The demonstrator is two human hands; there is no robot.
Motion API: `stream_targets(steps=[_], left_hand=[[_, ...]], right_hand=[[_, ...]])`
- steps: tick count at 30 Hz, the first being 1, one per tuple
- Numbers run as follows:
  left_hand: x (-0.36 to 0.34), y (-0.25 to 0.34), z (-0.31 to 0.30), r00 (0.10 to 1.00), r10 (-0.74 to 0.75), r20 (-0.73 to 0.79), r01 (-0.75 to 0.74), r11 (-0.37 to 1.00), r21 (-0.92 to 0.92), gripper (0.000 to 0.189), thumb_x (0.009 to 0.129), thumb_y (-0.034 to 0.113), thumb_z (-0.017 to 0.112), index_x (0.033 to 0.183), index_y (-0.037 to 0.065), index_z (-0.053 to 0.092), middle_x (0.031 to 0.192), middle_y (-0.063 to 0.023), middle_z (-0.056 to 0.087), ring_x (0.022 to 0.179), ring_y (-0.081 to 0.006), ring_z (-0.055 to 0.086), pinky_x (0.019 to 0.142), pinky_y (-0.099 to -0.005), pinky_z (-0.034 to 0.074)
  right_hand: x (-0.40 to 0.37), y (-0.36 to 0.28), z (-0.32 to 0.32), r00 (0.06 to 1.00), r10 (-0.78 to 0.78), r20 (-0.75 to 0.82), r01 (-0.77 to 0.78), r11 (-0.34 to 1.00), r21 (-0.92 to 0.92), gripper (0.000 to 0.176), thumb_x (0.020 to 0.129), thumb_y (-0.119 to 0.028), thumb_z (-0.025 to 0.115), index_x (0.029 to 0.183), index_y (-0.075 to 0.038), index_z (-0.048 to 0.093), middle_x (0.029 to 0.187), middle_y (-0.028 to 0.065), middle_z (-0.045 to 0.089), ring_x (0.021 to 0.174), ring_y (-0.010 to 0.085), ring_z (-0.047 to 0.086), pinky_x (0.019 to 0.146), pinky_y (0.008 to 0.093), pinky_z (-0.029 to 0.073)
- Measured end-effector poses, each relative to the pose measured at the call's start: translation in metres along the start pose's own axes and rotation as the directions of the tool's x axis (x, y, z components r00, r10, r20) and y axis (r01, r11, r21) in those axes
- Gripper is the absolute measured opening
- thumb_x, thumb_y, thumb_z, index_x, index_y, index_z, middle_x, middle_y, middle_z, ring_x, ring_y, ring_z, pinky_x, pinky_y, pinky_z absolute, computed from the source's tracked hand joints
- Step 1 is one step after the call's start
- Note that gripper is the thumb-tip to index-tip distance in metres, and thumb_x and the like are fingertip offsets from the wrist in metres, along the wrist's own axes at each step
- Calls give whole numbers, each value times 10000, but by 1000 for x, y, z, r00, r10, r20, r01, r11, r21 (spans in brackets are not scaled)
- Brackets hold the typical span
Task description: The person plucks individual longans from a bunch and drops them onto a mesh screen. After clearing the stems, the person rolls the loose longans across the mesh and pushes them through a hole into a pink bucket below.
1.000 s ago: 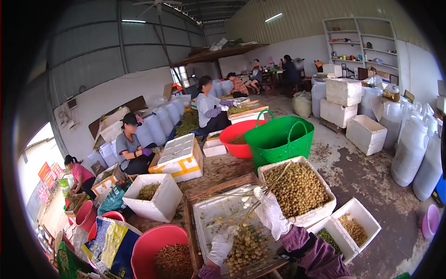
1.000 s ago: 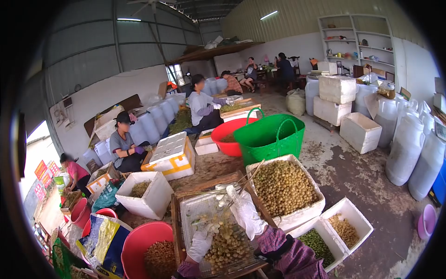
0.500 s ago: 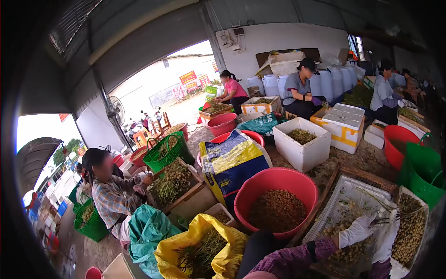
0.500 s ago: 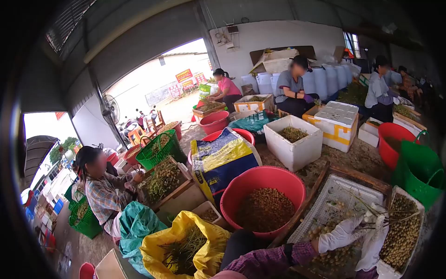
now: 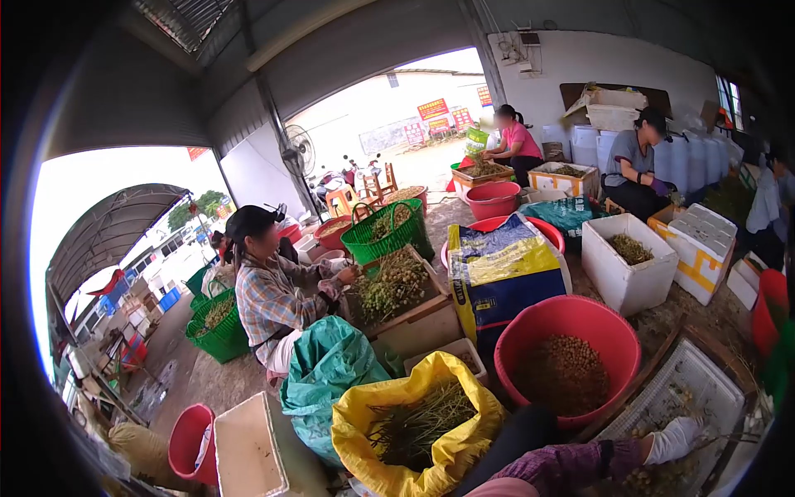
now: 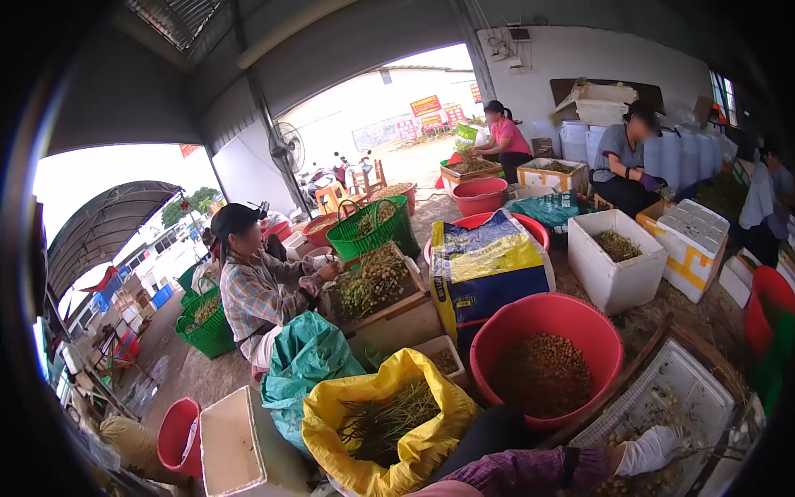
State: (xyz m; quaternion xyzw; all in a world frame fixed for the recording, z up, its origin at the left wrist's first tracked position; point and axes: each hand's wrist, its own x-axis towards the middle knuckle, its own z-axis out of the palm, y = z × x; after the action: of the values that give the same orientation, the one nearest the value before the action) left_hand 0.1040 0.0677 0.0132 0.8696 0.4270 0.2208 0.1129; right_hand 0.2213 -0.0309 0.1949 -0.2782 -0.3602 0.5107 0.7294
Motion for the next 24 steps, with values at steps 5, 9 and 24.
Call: stream_targets(steps=[5,9,24], left_hand=[[-4,-17,-3,999,48,-22,-49,997,-65,544,771,178,534,1267,-29,456,1079,-206,593,926,-333,607,775,-401,497],[-26,-8,-40,1000,-7,-8,7,999,-44,441,821,229,538,1242,99,510,886,-199,618,781,-377,614,658,-455,496],[-48,-22,-65,991,-7,133,44,960,-278,330,858,424,625,1000,129,671,805,-101,662,699,-284,632,645,-366,505]], right_hand=[[21,-5,-40,978,4,210,-34,989,143,575,955,-496,362,1349,-79,403,1358,130,418,1265,278,369,1092,447,239],[31,-4,-8,956,-131,-264,192,957,220,442,990,-379,414,1299,-66,463,1121,40,570,986,133,532,858,322,453],[56,-19,-109,968,-180,-175,235,898,372,355,923,-377,555,1072,-57,596,889,66,660,747,165,588,663,302,466]])
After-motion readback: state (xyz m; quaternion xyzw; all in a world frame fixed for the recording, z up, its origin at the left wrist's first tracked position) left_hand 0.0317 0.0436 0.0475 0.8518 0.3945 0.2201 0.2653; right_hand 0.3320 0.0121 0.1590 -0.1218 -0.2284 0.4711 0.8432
